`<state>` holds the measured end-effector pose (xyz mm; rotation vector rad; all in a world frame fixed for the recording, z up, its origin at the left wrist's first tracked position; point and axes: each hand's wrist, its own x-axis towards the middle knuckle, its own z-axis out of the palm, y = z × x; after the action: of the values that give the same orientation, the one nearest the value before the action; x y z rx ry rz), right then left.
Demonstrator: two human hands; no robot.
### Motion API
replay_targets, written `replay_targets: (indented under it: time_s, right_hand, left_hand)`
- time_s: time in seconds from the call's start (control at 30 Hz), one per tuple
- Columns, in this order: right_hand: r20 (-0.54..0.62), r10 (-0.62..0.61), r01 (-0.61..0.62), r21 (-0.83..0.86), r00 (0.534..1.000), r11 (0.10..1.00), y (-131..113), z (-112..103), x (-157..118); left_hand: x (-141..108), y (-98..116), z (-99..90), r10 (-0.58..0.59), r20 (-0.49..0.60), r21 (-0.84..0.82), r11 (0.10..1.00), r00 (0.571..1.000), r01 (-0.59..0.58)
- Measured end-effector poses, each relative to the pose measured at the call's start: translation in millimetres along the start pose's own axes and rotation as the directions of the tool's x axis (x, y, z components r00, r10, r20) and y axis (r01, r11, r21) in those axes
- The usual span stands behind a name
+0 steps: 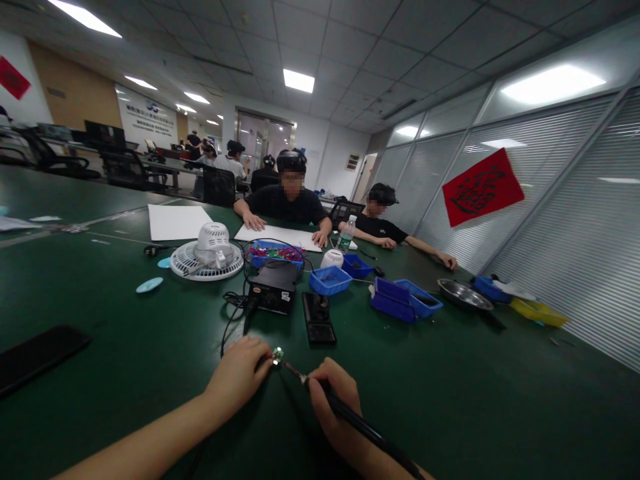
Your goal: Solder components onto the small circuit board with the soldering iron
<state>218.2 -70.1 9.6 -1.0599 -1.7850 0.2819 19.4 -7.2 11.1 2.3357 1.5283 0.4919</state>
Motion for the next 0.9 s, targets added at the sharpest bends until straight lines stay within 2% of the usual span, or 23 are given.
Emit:
replay_targets:
  time_s: [0.43, 0.73, 0.9]
  right_hand:
    - [0.014, 0.034, -0.034, 0.001, 0.999, 0.999, -2.3, -1.2, 1.7]
    - [0.067, 0.142, -0.144, 0.033, 0.988, 0.989, 0.8, -4.5, 5.6]
    - [0.072, 0.148, -0.151, 0.04, 0.986, 0.988, 0.3, -4.4, 5.9]
  left_hand:
    - [0.3, -5.0, 4.0, 0.02, -0.002, 0.002, 1.0, 1.0, -0.02]
    - [0.8, -3.4, 2.2, 0.009, -0.009, 0.002, 1.0, 1.0, -0.009]
    - [1.1, -3.7, 2.4, 0.023, -0.019, -0.003, 1.0, 1.0, -0.023]
